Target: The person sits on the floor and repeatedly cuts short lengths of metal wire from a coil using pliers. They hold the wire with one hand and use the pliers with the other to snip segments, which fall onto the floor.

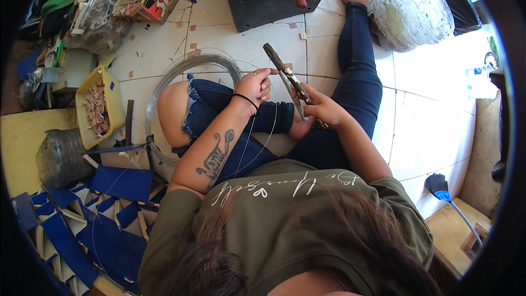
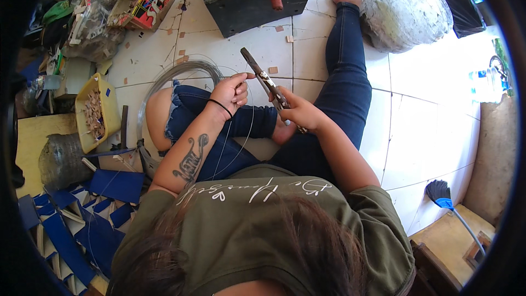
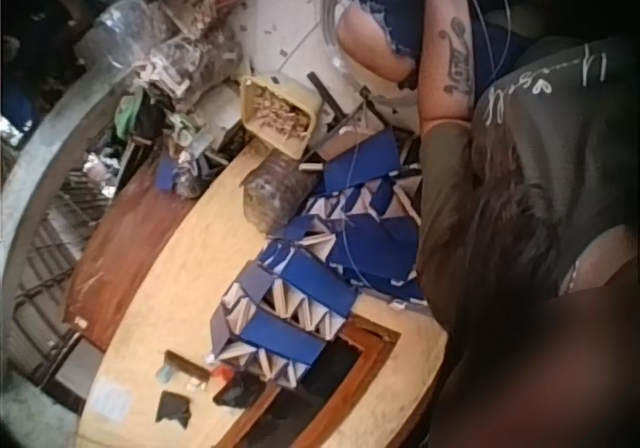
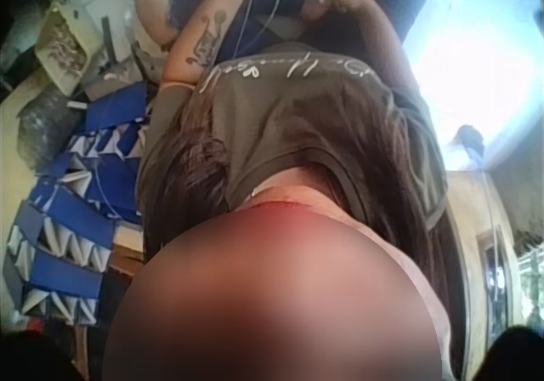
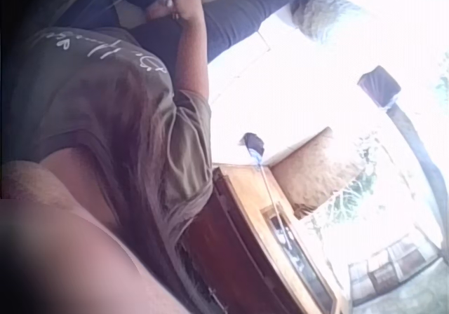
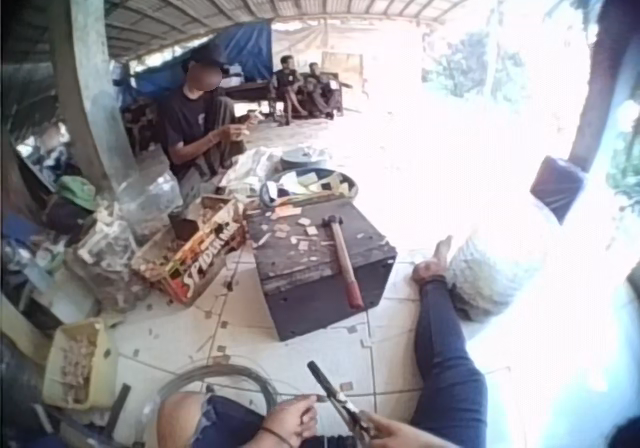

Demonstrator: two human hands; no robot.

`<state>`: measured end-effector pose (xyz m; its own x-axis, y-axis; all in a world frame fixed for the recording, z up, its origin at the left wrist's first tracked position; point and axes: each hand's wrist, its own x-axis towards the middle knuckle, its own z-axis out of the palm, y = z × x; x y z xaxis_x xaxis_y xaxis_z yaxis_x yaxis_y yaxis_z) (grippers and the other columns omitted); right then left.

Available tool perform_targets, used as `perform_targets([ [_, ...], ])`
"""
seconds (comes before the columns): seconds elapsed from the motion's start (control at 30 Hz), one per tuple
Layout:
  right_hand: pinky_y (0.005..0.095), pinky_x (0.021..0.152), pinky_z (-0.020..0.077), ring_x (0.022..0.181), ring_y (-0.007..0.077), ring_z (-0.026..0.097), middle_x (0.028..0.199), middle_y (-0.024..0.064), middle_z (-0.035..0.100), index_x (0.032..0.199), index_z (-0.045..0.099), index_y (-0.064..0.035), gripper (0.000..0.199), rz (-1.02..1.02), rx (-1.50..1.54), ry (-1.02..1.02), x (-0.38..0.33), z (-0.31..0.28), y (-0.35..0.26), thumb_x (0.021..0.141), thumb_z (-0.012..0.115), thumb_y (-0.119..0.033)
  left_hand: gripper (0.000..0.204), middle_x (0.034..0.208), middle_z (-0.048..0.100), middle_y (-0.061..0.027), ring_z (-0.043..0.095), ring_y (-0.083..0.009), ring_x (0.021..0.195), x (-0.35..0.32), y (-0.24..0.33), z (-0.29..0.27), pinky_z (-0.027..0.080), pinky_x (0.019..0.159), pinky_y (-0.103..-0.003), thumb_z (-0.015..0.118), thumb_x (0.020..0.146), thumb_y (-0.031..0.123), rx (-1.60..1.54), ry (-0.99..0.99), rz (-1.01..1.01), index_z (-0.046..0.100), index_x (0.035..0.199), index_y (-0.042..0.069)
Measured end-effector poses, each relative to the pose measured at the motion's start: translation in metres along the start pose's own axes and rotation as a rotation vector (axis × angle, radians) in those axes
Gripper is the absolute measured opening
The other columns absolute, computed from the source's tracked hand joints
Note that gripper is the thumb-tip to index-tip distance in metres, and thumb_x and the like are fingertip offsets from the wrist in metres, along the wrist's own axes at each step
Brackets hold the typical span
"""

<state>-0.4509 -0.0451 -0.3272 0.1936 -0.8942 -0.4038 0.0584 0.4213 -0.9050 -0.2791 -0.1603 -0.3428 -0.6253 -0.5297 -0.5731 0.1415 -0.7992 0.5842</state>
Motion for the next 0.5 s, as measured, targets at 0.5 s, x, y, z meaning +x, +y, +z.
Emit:
perform_targets([
  [0.5,0.0240,0.071,0.0403,0.084,0.0128,0.048,0.102,0.0089,0.049,0.112,0.039,-0.0038,0.048,0.014,-0.007,0.020,-0.0016,-0.0014,0.0040,0.065,0.044,0.002,0.022,0.048,0.034,0.0052,0.025,-0.0040,0.034,0.0061,-0.0042,0.0053,0.026,0.034,-0.019,0.041,0.087,0.018,0.267,0.058,0.069,0.054,0.090,0.001],
])
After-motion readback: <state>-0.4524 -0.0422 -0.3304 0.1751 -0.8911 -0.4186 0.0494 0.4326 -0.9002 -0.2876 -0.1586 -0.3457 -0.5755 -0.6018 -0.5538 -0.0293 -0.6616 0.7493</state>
